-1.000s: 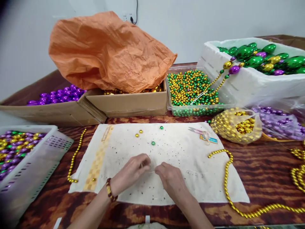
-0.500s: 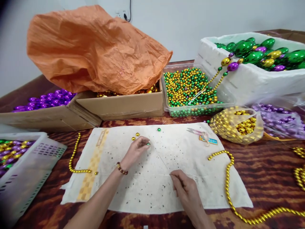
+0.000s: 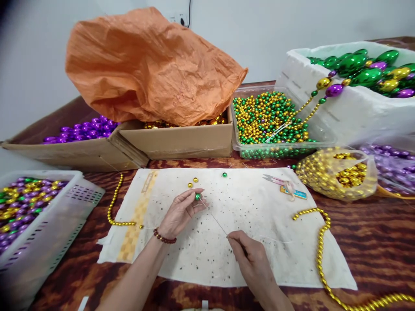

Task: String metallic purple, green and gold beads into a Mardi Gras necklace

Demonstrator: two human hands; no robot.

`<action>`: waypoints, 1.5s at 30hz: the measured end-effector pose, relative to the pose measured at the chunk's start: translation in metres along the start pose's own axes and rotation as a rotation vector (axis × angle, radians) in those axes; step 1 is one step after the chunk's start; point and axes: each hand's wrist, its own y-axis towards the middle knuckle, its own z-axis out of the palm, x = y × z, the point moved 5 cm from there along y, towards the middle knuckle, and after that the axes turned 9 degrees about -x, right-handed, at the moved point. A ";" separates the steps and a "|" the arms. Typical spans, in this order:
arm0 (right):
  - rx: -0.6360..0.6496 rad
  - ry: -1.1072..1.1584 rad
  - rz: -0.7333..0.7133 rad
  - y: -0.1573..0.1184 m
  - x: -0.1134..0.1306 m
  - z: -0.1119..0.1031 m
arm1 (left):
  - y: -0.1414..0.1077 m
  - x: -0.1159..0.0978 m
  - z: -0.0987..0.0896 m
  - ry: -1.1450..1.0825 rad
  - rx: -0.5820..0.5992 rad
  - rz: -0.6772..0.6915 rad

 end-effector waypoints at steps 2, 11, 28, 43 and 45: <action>0.014 -0.013 -0.007 -0.001 0.001 0.001 | -0.001 0.000 0.000 0.004 0.014 0.002; 0.087 0.029 0.041 -0.010 -0.004 0.014 | -0.002 -0.007 -0.006 0.225 -0.037 0.135; 0.056 0.530 0.290 -0.020 -0.009 0.064 | -0.053 0.043 0.014 0.272 -0.050 0.030; 0.080 0.360 0.189 -0.016 -0.001 0.067 | -0.061 0.065 0.014 0.277 -0.032 -0.052; 0.074 0.330 0.173 -0.014 0.004 0.066 | -0.061 0.067 0.014 0.292 -0.016 -0.052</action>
